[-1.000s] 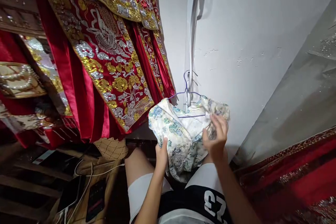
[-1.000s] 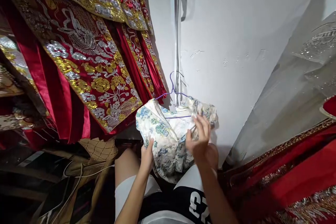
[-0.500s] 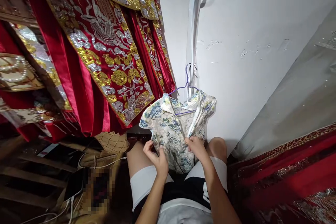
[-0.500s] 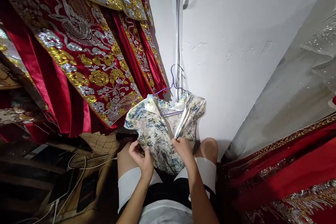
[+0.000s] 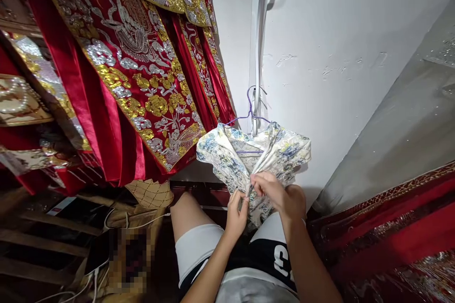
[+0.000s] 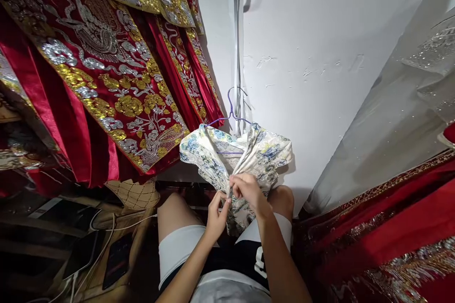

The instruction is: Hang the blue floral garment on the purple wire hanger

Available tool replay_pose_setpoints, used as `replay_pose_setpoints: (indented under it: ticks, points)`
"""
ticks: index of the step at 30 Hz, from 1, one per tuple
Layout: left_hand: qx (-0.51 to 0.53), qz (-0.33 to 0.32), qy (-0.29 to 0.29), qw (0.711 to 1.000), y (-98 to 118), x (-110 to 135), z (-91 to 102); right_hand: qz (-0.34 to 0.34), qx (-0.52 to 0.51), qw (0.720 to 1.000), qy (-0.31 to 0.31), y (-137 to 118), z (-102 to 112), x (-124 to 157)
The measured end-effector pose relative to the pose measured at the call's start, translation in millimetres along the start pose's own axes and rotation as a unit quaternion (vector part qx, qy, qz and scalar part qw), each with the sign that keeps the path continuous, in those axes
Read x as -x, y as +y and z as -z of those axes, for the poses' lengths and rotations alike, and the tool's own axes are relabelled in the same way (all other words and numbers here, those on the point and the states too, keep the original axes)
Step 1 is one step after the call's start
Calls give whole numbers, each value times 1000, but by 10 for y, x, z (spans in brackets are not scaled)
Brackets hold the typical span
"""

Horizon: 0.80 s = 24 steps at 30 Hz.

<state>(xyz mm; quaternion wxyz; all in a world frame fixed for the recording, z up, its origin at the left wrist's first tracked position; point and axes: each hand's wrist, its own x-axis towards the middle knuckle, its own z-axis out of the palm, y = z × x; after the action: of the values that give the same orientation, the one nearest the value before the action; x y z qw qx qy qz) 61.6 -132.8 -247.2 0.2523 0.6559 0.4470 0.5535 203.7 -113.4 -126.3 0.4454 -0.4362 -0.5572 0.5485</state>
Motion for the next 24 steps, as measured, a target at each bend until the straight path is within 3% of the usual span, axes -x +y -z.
replay_pose_setpoints:
  ticks: [6,11,14,15,19,21,24]
  points:
    - [-53,-4,-58,997,-144,-62,32,75,-39,995,59,-691,94,-503]
    - [-75,-15,-142,987,-189,-151,72,120,-74,985,96,-879,80,-566]
    - [-34,-34,-203,978,91,-398,209,143,-80,983,87,-859,82,-472]
    - [-18,-48,-194,980,239,-525,270,149,-79,982,85,-850,81,-437]
    - [18,-154,-25,988,913,-1134,494,175,-50,979,89,-862,63,-335]
    - [-26,-213,-11,977,1171,-1391,537,187,-32,978,84,-882,47,-320]
    - [-93,-258,-21,961,1365,-1588,499,211,-18,973,93,-849,40,-353]
